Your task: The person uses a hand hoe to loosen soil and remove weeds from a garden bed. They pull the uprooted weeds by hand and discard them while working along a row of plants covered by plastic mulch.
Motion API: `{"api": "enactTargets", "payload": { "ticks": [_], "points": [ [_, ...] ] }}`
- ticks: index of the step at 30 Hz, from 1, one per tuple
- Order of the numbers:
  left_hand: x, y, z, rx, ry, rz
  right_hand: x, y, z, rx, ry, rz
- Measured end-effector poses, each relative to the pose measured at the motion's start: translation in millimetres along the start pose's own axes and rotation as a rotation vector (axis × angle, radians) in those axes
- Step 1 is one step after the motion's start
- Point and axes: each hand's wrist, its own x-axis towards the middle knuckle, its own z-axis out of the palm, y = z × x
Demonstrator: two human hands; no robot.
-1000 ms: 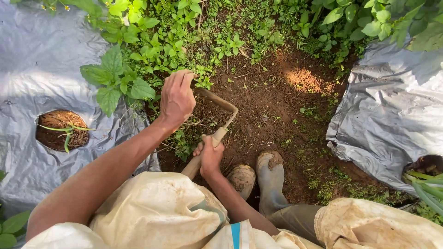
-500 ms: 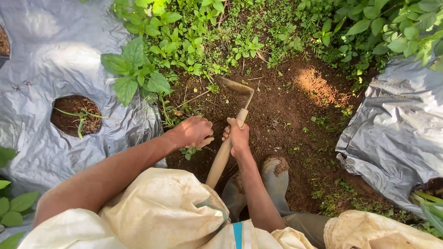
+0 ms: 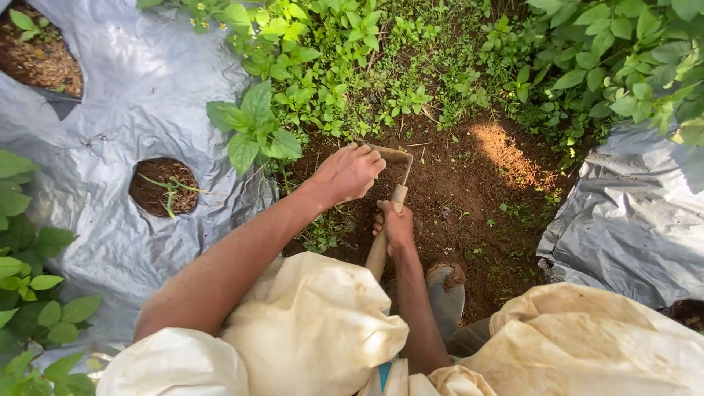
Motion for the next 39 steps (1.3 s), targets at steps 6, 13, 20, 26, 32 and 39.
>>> {"api": "enactTargets", "payload": {
  "ticks": [6, 13, 20, 26, 32, 39],
  "points": [
    [-20.2, -32.3, -11.5, -0.136, 0.190, -0.262, 11.3, -62.6, 5.7, 0.030, 0.111, -0.190],
    [-26.7, -38.5, -78.2, -0.062, -0.013, -0.321, 16.6, -10.2, 27.2, 0.015, -0.031, 0.032],
    [3.0, -61.7, -58.2, -0.137, 0.122, -0.340, 27.4, -80.6, 21.9, 0.040, 0.049, -0.078],
    [12.1, -53.2, -90.7, -0.051, 0.054, -0.435, 49.6, -63.2, 44.6, 0.071, -0.060, 0.010],
    [28.1, -59.2, -59.7, 0.005, -0.128, -0.573, 52.6, -79.6, 34.6, 0.061, -0.050, 0.065],
    [-1.4, -18.9, -11.6, -0.483, 0.144, -0.888, 67.5, -104.9, 35.8, 0.003, 0.014, -0.081]
  ]
}}
